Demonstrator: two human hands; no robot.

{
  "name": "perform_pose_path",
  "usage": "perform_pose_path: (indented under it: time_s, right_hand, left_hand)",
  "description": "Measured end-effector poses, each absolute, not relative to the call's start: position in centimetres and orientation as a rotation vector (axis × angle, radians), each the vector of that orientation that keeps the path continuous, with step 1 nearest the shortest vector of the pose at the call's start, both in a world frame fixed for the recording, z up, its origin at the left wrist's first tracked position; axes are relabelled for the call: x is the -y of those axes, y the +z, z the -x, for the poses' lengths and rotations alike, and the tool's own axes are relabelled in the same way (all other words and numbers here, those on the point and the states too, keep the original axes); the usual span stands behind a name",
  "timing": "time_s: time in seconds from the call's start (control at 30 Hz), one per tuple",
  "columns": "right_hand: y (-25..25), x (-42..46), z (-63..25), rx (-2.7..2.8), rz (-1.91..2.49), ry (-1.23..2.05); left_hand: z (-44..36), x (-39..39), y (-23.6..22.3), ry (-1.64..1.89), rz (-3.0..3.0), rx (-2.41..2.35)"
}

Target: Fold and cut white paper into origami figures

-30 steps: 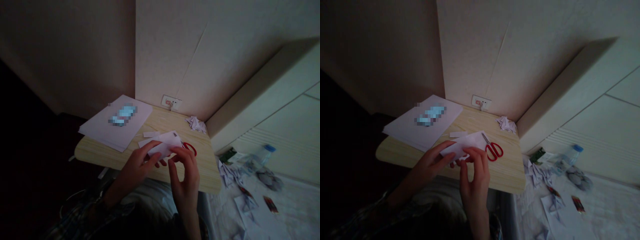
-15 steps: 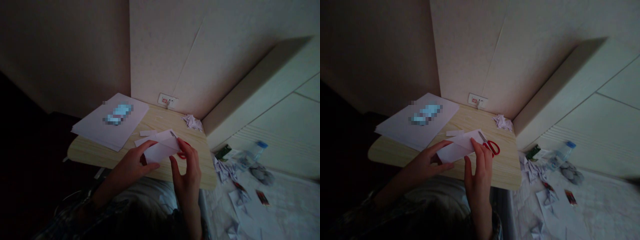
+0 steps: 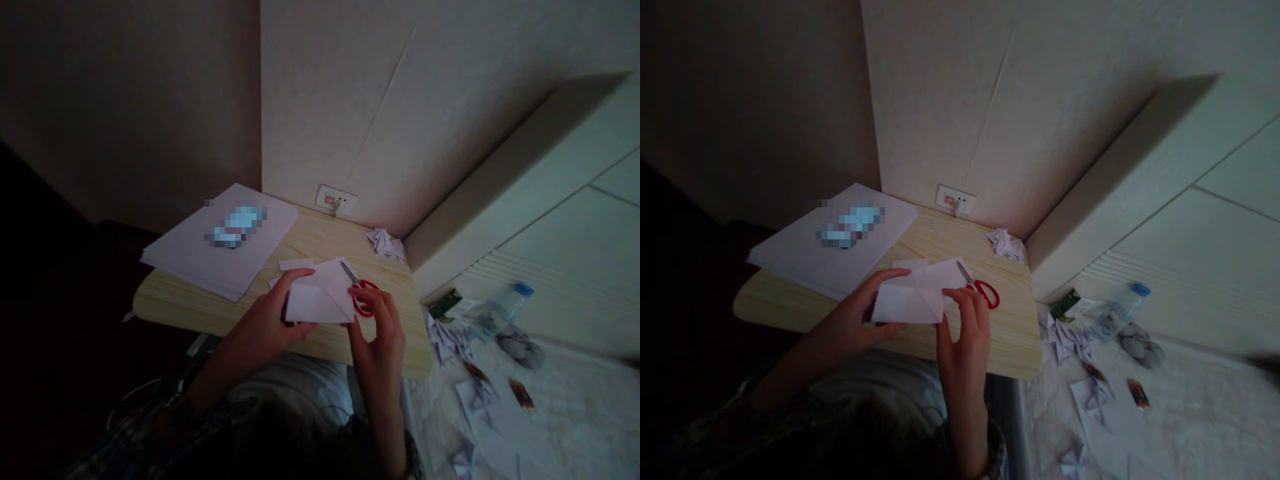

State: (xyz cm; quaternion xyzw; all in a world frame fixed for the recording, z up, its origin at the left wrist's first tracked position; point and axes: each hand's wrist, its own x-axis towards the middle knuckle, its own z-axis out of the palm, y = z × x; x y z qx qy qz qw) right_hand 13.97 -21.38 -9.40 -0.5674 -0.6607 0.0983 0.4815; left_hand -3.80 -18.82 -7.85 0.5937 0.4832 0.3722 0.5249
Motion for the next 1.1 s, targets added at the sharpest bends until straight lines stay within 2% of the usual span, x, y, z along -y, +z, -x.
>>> perform_pose_path:
  time_s: [0.43, 0.8, 1.0, 1.1]
  right_hand:
    - [-8.8, 21.6, -12.9, 1.558, 1.336, 0.251]
    - [-8.6, 21.8, -12.0, 1.481, 1.295, 0.527]
    - [-8.9, 21.5, -12.2, 1.489, 1.285, 0.349]
    - [-9.0, 21.4, -12.3, 1.455, 1.303, 0.429]
  left_hand:
    - [3.4, 18.9, -7.9, 0.958, -1.312, -1.176]
    - [3.1, 18.9, -7.7, 1.046, -1.086, -0.931]
    - [3.1, 19.0, -7.6, 1.056, -1.082, -0.877]
    - [3.0, 18.8, -7.4, 0.989, -1.122, -0.857]
